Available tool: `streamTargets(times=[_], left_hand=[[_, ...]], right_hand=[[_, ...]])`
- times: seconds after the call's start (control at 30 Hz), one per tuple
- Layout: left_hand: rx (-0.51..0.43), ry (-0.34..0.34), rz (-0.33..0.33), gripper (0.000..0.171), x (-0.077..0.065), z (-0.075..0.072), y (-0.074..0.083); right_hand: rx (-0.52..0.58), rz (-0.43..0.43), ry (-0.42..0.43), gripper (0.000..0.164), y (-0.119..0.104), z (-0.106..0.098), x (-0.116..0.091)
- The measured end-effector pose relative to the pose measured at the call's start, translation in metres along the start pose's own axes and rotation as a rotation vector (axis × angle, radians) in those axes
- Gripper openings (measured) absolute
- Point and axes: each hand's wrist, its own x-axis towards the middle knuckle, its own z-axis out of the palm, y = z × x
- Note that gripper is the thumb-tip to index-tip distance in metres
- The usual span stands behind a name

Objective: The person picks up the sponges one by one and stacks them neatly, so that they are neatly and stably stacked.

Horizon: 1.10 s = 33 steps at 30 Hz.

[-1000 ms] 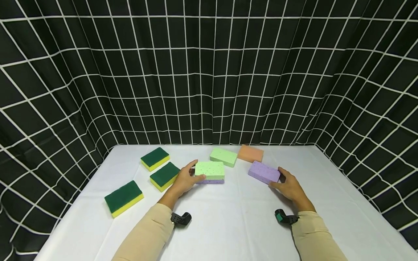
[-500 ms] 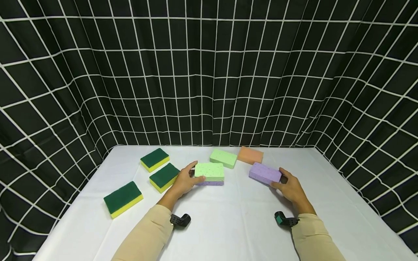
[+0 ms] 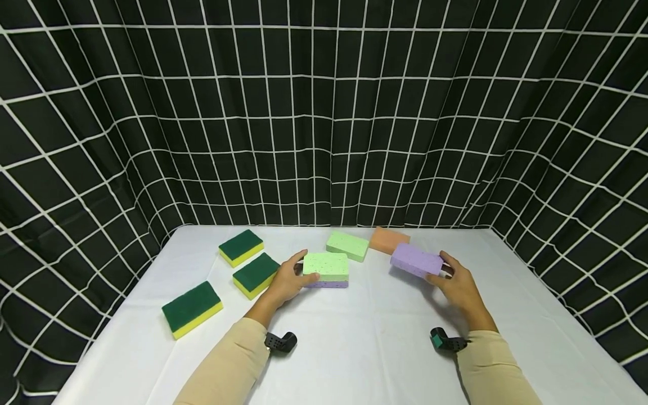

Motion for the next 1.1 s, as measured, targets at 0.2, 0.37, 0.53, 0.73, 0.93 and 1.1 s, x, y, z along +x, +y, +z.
streamTargets(times=[0.2, 0.37, 0.53, 0.73, 0.93, 1.1], left_hand=[[-0.004, -0.001, 0.003, 0.079, 0.0, 0.0, 0.001], [-0.01, -0.001, 0.006, 0.079, -0.001, 0.0, 0.002], [-0.006, -0.004, 0.0, 0.08, 0.0, -0.001, 0.001], [0.002, -0.002, -0.005, 0.079, 0.001, 0.001, 0.0], [-0.013, -0.007, -0.002, 0.08, 0.003, 0.002, -0.001], [-0.016, -0.005, -0.009, 0.08, 0.003, 0.001, 0.0]], right_hand=[[0.027, -0.07, 0.027, 0.083, -0.014, -0.007, -0.003], [0.003, -0.119, 0.054, 0.083, -0.024, -0.011, -0.004], [0.011, -0.154, 0.066, 0.083, -0.035, -0.013, -0.008], [0.005, -0.249, 0.081, 0.082, -0.051, -0.014, -0.012], [0.0, -0.365, 0.104, 0.081, -0.07, -0.015, -0.016], [0.004, -0.428, 0.106, 0.081, -0.082, -0.014, -0.018]])
